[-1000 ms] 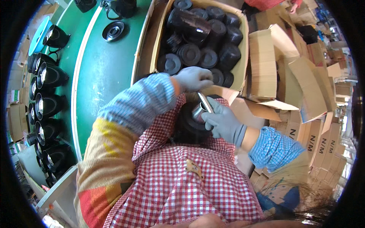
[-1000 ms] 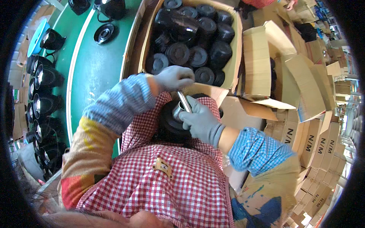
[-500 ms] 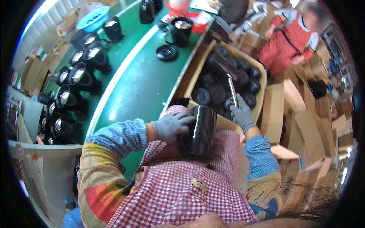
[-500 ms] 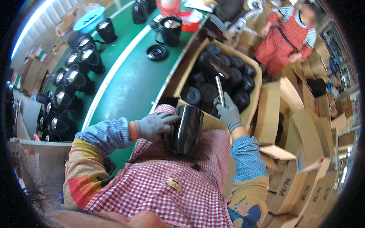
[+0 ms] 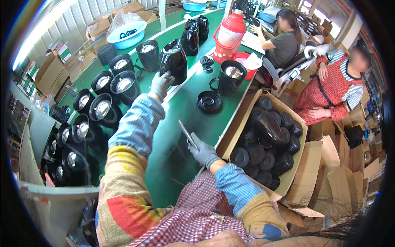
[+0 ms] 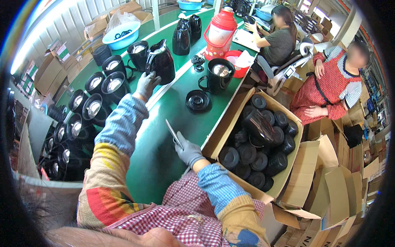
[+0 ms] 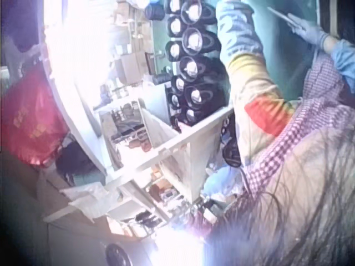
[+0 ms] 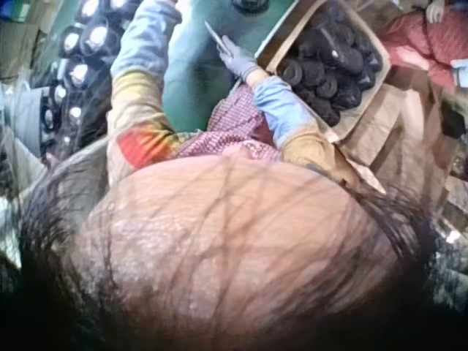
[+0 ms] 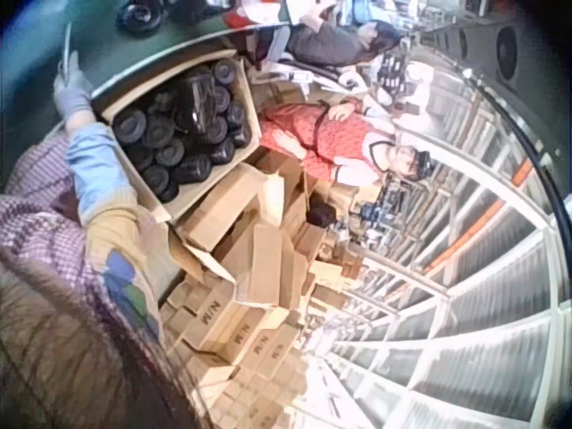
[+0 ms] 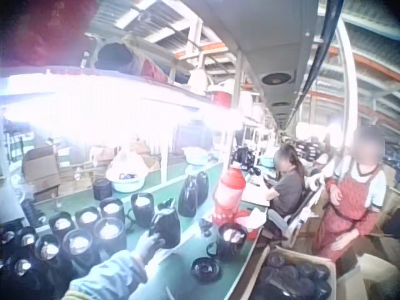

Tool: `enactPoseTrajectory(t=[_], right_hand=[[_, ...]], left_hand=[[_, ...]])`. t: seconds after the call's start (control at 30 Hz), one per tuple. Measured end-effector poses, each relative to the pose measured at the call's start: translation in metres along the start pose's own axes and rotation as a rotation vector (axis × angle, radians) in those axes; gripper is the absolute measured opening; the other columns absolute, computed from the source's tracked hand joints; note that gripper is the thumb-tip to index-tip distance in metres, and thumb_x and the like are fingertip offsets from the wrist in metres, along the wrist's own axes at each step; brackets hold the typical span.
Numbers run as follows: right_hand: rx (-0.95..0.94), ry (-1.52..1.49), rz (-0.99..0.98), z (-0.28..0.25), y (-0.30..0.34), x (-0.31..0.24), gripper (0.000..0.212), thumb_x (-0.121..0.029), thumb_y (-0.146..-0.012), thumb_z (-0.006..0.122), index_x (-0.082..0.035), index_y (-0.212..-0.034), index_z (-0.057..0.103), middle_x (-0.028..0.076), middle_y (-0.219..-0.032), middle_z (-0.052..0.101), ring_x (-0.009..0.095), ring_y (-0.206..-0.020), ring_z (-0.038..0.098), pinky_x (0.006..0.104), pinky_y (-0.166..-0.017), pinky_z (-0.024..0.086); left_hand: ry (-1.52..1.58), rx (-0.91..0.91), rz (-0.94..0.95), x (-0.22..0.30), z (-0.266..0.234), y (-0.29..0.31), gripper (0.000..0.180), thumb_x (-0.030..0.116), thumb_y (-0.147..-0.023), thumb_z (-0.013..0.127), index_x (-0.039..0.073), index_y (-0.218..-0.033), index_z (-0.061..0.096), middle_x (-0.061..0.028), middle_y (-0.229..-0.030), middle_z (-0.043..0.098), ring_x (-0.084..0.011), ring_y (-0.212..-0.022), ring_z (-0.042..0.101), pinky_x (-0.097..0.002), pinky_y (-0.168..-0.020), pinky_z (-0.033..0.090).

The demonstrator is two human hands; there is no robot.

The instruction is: The person repeatedly picks up black kettle bodies and lids from a cardboard box, uses a metal scraper to clean the rim of each kettle, and then places the finished units on a green table. The person also handles a water bottle and a phone on the table during the process.

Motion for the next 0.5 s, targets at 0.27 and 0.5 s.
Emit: enactPoseTrajectory(t=[0.27,0.5], right_hand=[[0.254,-0.089,-0.082,-0.074,0.111,0.065,0.058,-0.023,-0.093,0.070,-0.001,-0.144,0.053,0.018,-0.095,0.073,0.032,-0.080,0.071,0.0397,-0.073,0.056],[0.356,-0.395,0.575,-0.071,0.268,0.175,0.050,-0.015,-0.096,0.067,0.005,-0.141,0.055,0.006,-0.093,0.074,0.011,-0.080,0.065,0.0283,-0.077,0.054]], left_hand=[[0.159,0.467,-0.298,-0.104,0.018,-0.133,0.027,0.009,-0.096,0.066,0.001,-0.118,0.051,-0.0126,-0.101,0.059,-0.0251,-0.083,0.066,-0.0361,-0.069,0.061],[-0.956,0.631,0.066,-0.069,-0.006,-0.126,0.053,0.010,-0.082,0.068,0.010,-0.134,0.055,-0.0178,-0.129,0.061,-0.0372,-0.108,0.065,-0.0533,-0.093,0.053]])
Point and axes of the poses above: each hand's wrist, its own y-axis away from the middle knuckle, its own z-axis out of the palm, x = y × z, the point moved 3 cm from there along -y, towards the middle knuckle
